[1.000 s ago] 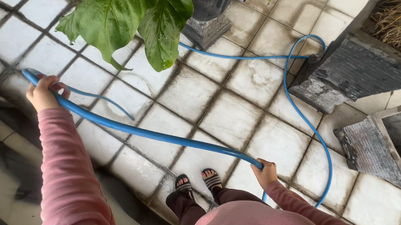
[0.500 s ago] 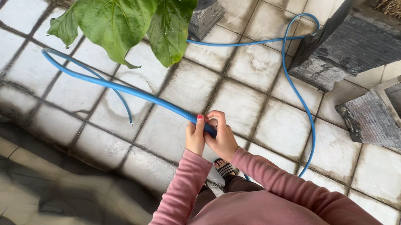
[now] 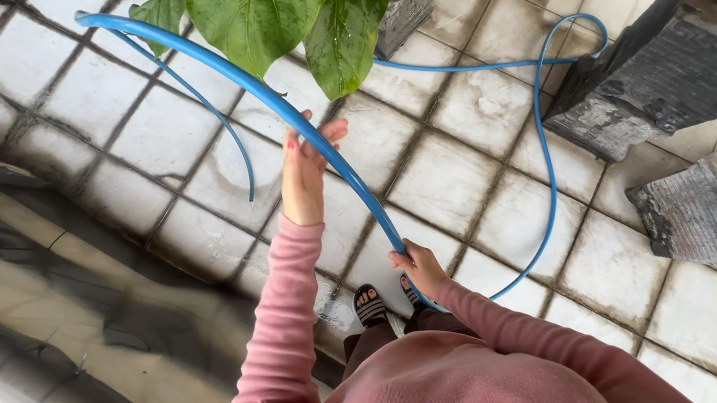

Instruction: The person uses a hose to water several potted plants on a tiled balcony.

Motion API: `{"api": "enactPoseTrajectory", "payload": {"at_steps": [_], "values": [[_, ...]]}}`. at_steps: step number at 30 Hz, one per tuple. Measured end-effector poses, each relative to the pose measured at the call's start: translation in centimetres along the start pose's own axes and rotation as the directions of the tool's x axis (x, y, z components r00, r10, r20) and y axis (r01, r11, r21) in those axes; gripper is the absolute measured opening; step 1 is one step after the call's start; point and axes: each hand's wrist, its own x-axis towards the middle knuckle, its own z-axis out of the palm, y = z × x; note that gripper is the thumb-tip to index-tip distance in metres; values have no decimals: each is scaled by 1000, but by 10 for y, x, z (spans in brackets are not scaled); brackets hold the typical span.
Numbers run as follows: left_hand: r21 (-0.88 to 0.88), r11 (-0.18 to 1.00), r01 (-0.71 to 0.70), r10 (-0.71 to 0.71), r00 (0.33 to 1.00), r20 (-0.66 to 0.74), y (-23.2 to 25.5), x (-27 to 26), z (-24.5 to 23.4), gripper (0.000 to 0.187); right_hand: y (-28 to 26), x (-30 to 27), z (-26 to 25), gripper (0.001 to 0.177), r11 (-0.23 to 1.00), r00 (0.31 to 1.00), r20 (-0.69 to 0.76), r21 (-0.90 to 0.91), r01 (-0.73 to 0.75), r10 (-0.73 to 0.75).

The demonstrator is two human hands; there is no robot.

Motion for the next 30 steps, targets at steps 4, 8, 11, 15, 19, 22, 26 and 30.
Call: {"api": "enactPoseTrajectory", "payload": {"at_steps": [4, 8, 11, 15, 19, 22, 26, 30], "values": [[255, 930, 263, -197, 946, -258, -111, -113, -20, 74, -105, 30, -2, 23, 992, 993, -76, 84, 94, -87], [423, 837, 348, -355, 933, -66, -230, -212, -18, 32, -188, 71, 13, 32, 893, 955, 51, 371, 254, -293], [277, 862, 424, -391, 905, -168, -230, -193, -2, 28, -210, 88, 8, 54, 802, 845, 121, 411, 434, -520], [-193, 887, 419, -461, 780, -424, -139, -131, 29, 25, -155, 73, -31, 65, 911, 918, 328, 405, 74, -221], [-365, 904, 223, -372, 831, -413, -62, -49, 34, 45, -45, -8, -51, 70, 968, 881, 473, 232, -94, -28], [-558, 829, 35, -226, 934, -276, -26, -14, 18, 40, 3, -20, -76, 52, 999, 966, 257, -51, -20, 32], [-635, 767, -95, -104, 958, -269, -17, -5, 10, 21, -18, -11, -91, 34, 972, 989, -135, -232, 30, -63], [-163, 977, 136, -138, 990, 1, -94, -61, 36, 78, -108, 1, -105, 39, 923, 913, -254, -301, 240, -321]]}}
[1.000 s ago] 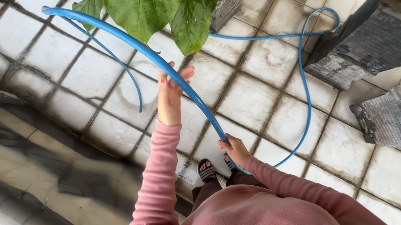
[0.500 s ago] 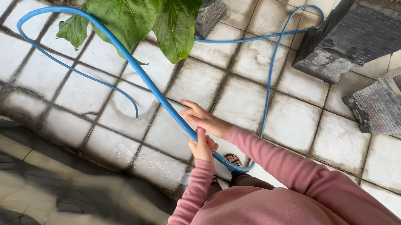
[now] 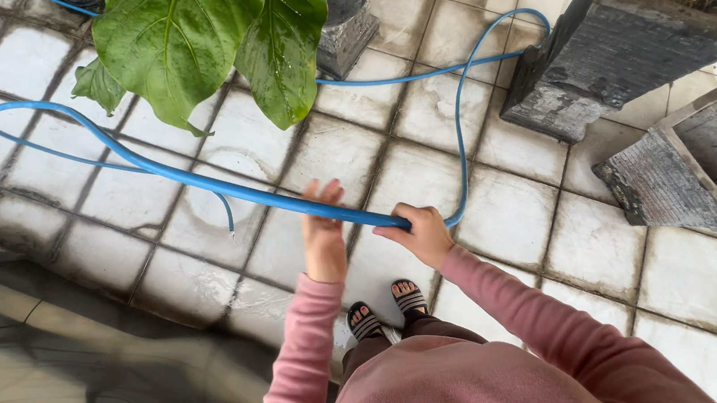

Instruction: The person uses a hose to water several potted plants on a tiled balcony.

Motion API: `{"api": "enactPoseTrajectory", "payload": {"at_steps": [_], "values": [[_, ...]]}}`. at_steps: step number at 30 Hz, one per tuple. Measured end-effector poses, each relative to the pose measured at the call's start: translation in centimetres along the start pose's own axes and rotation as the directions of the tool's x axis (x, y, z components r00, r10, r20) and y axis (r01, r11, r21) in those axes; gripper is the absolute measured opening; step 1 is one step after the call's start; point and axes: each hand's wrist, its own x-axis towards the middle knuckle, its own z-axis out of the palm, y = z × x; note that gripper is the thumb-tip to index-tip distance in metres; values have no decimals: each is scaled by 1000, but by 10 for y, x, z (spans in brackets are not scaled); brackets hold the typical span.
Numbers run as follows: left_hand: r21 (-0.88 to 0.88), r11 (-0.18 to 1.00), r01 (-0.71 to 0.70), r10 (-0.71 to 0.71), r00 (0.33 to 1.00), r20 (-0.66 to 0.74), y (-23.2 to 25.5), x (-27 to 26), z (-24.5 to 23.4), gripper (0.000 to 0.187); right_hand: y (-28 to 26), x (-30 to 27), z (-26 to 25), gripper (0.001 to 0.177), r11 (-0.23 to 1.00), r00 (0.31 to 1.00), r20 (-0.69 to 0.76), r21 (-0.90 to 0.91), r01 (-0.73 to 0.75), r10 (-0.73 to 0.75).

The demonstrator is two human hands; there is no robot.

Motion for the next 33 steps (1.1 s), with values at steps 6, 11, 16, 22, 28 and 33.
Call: {"api": "enactPoseTrajectory", "payload": {"at_steps": [6, 11, 16, 22, 28, 33], "values": [[255, 927, 277, -280, 960, -22, -97, -39, 74, 67, -126, 27, -3, 34, 980, 970, 219, 143, -136, 102], [125, 980, -157, 144, 984, 108, -29, -23, 74, 31, -138, 18, -38, 33, 908, 990, 89, 413, 67, -113], [-220, 958, -184, 156, 978, -137, 109, -33, 89, 50, -52, 51, -67, 69, 929, 961, -73, 245, 278, -269], [-608, 775, -171, 229, 973, 18, 235, -68, 60, 67, 91, 79, -15, 45, 982, 895, 416, -163, -99, 159], [-583, 800, -145, 188, 982, 14, 243, -75, 29, 66, 171, -14, 42, 72, 873, 838, 380, 138, -469, 390], [-652, 758, -17, 41, 999, 22, 224, -44, 20, 58, 169, -110, -6, 83, 794, 808, 254, 183, -580, 532]]}}
